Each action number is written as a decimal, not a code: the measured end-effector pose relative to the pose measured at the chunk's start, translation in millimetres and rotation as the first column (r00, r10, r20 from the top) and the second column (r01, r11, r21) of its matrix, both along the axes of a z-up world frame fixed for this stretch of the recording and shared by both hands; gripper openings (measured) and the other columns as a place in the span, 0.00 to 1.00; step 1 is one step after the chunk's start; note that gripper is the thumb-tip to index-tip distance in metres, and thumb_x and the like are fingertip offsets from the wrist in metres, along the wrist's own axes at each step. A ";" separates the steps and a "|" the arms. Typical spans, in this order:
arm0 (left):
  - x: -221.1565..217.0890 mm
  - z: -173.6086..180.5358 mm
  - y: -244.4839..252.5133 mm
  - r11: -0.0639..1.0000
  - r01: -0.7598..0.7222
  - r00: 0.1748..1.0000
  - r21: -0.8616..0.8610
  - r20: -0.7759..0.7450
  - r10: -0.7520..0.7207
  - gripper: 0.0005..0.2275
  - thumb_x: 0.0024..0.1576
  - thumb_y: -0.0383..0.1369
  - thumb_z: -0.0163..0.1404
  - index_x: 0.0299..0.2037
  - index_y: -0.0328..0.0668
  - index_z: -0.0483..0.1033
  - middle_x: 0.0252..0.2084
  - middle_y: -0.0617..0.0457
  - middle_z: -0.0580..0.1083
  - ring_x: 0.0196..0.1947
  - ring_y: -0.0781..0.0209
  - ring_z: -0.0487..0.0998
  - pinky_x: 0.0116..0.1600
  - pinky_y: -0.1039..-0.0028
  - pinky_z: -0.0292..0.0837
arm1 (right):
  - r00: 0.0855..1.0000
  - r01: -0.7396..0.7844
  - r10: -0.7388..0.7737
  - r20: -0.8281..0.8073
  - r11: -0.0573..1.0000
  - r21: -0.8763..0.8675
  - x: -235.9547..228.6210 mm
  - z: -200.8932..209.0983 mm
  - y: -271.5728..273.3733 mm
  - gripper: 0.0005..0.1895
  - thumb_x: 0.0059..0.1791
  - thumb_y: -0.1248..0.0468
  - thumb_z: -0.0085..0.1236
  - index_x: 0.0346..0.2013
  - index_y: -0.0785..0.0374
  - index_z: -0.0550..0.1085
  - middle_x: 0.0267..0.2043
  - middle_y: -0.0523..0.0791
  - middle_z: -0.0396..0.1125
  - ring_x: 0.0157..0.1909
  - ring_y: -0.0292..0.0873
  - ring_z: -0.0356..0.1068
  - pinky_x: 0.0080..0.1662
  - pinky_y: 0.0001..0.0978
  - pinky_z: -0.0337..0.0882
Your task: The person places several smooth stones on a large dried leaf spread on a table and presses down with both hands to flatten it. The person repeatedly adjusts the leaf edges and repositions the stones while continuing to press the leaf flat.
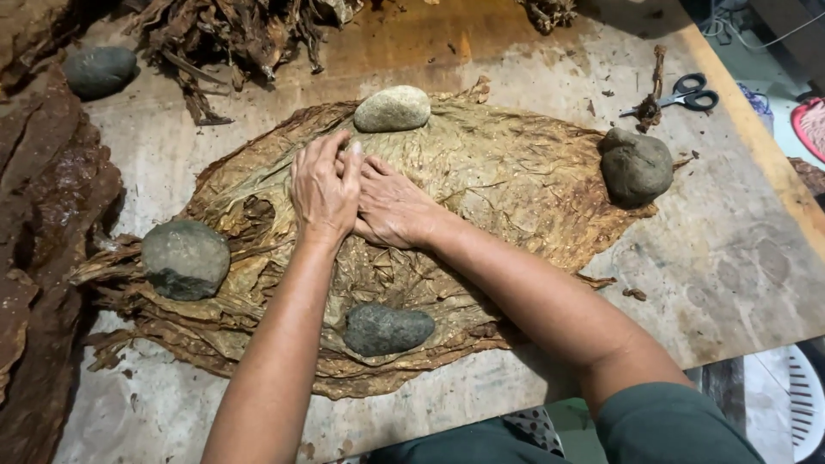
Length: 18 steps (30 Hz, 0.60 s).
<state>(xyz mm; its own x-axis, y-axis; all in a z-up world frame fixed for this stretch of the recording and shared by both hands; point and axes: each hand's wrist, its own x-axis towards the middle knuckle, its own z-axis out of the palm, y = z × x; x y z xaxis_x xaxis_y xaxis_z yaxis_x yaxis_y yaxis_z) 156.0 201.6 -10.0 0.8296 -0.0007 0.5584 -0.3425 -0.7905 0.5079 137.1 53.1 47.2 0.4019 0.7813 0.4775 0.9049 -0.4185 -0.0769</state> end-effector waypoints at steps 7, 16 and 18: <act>-0.4 7.5 0.2 0.995 0.023 0.999 -0.094 0.041 -0.019 0.18 0.66 0.45 0.41 0.55 0.41 0.73 0.49 0.39 0.73 0.51 0.37 0.73 0.57 0.54 0.64 | 1.000 0.006 -0.006 -0.002 0.999 -0.043 4.1 -8.6 2.9 0.20 0.53 0.48 0.34 0.31 0.60 0.65 0.37 0.51 0.61 0.51 0.53 0.62 0.58 0.47 0.55; -26.9 93.7 45.4 0.960 -0.027 0.989 -0.279 0.131 0.066 0.19 0.65 0.46 0.34 0.48 0.44 0.76 0.39 0.49 0.80 0.38 0.53 0.80 0.36 0.67 0.70 | 0.900 0.032 -0.177 -0.399 0.938 -0.344 1.1 -3.5 11.1 0.43 0.51 0.35 0.11 0.73 0.57 0.42 0.77 0.47 0.31 0.77 0.45 0.28 0.71 0.48 0.31; -22.3 82.9 68.5 0.973 -0.070 0.974 -0.221 0.194 0.115 0.15 0.65 0.40 0.37 0.49 0.43 0.75 0.46 0.48 0.78 0.47 0.51 0.78 0.50 0.67 0.69 | 0.884 0.053 -0.199 -0.423 0.942 -0.332 -2.6 2.8 10.5 0.41 0.52 0.36 0.12 0.73 0.55 0.40 0.78 0.45 0.30 0.77 0.43 0.26 0.71 0.44 0.28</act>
